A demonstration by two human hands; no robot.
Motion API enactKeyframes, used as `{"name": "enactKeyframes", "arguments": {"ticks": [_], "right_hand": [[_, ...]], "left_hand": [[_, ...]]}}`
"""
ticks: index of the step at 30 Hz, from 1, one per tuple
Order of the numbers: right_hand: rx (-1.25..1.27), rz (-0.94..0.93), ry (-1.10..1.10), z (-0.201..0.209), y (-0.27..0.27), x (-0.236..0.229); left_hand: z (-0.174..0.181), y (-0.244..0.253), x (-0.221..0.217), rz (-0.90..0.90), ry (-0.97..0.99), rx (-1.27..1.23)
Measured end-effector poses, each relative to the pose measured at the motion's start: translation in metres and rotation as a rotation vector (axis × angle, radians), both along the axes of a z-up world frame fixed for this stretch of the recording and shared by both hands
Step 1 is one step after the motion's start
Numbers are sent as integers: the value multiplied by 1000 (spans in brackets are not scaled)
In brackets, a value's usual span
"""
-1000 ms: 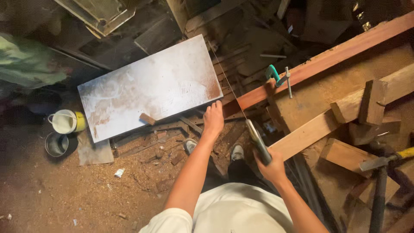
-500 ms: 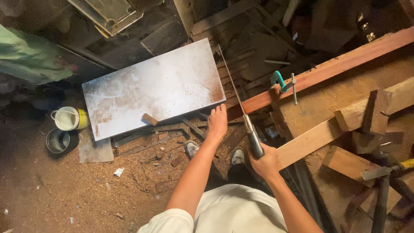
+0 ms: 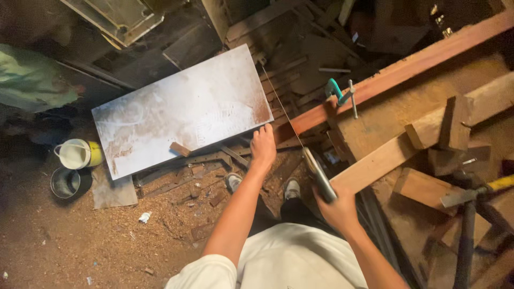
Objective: The person uses a hand saw to cut a long wooden plank clamped to a workbench. The person maintains a steady sawing motion throughout the clip, gradually cutting through the wood.
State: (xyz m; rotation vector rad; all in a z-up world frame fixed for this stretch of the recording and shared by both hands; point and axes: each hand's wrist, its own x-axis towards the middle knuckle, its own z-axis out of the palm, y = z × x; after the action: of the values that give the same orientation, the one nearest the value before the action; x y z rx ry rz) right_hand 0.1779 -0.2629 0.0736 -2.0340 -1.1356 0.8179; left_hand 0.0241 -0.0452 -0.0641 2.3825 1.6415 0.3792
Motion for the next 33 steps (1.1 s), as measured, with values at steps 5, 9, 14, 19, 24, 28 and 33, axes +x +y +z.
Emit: {"name": "enactKeyframes", "arguments": {"ticks": [5, 9, 14, 19, 24, 28, 33], "right_hand": [[31, 2, 31, -11, 44, -13], [210, 42, 38, -1, -15, -6], [-74, -46, 83, 1, -57, 1], [77, 29, 49, -28, 33, -7], [51, 52, 62, -23, 34, -5], [-60, -41, 199, -13, -37, 7], [52, 24, 53, -24, -13, 7]], "left_hand": [[2, 2, -4, -12, -11, -70], [5, -1, -6, -20, -58, -57], [7, -4, 0, 9, -40, -35], [9, 0, 1, 4, -9, -49], [11, 0, -4, -14, -32, -46], [10, 1, -2, -12, -43, -24], [5, 6, 3, 22, 8, -30]]}}
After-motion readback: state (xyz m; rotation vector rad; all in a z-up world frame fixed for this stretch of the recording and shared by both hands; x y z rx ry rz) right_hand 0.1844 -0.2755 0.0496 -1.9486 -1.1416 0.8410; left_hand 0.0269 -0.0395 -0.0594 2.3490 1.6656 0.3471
